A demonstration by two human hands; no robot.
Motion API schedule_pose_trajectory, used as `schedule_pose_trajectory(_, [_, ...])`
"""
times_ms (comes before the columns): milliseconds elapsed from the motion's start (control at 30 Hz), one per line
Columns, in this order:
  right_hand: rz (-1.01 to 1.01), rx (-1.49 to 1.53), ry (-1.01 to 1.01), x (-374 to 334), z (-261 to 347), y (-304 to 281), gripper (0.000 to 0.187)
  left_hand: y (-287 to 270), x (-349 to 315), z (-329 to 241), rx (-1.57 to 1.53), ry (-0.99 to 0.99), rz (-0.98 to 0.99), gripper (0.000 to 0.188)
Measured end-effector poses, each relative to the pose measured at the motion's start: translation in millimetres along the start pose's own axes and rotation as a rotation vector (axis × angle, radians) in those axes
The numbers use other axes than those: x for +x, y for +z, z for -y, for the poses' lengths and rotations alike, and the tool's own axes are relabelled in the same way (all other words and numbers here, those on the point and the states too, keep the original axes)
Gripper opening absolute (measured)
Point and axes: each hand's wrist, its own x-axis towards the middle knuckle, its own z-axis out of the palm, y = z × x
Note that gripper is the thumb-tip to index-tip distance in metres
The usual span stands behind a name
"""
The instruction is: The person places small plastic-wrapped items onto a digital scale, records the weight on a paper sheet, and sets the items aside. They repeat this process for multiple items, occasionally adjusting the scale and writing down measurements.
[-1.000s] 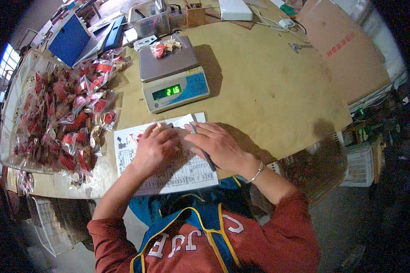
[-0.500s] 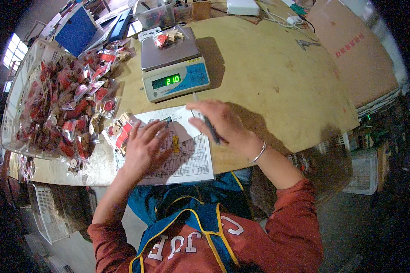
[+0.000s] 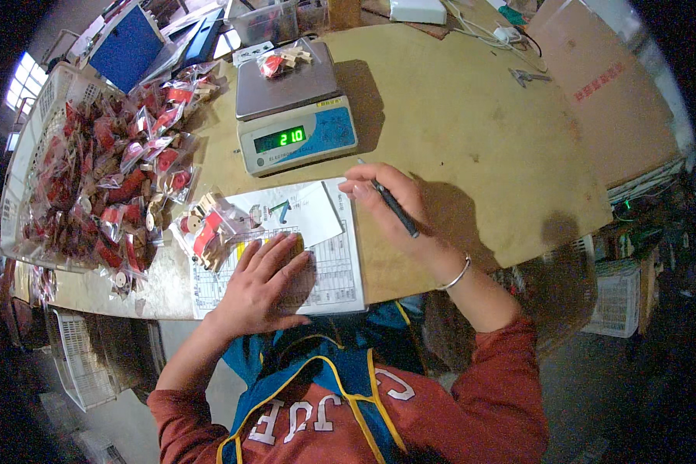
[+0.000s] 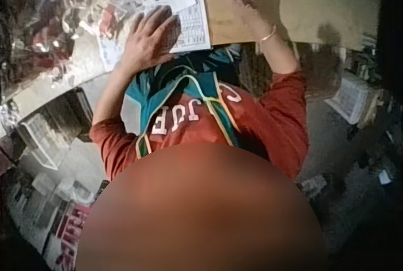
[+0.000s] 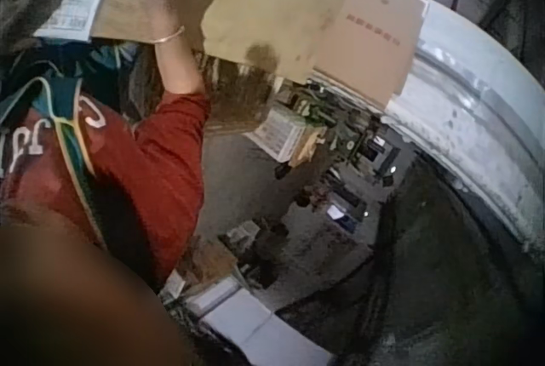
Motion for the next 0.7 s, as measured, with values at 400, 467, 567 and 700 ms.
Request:
schedule_pose_trajectory(400, [-0.001,0.198,0.175,13.3,-25.0,23.8,0.013,10.7,39.5,-5.9,-0.07,-0.071,-0.214,0.08])
schedule_pose_trajectory(467, [0.039,0.201,0.242,10.7,-31.5,24.9,0.006,13.2,47.0,-2.7,-0.033,-0.047,-0.211,0.079])
schedule_pose_trajectory(567, [0.08,0.037,0.151,5.7,-38.8,28.5,0.009,16.7,52.3,-2.6,0.002,-0.008,-0.226,0.074])
schedule_pose_trajectory(700, [0.056,-0.071,0.094,5.6,-40.2,30.3,0.013,17.9,50.4,-3.2,0.012,-0.012,-0.205,0.074])
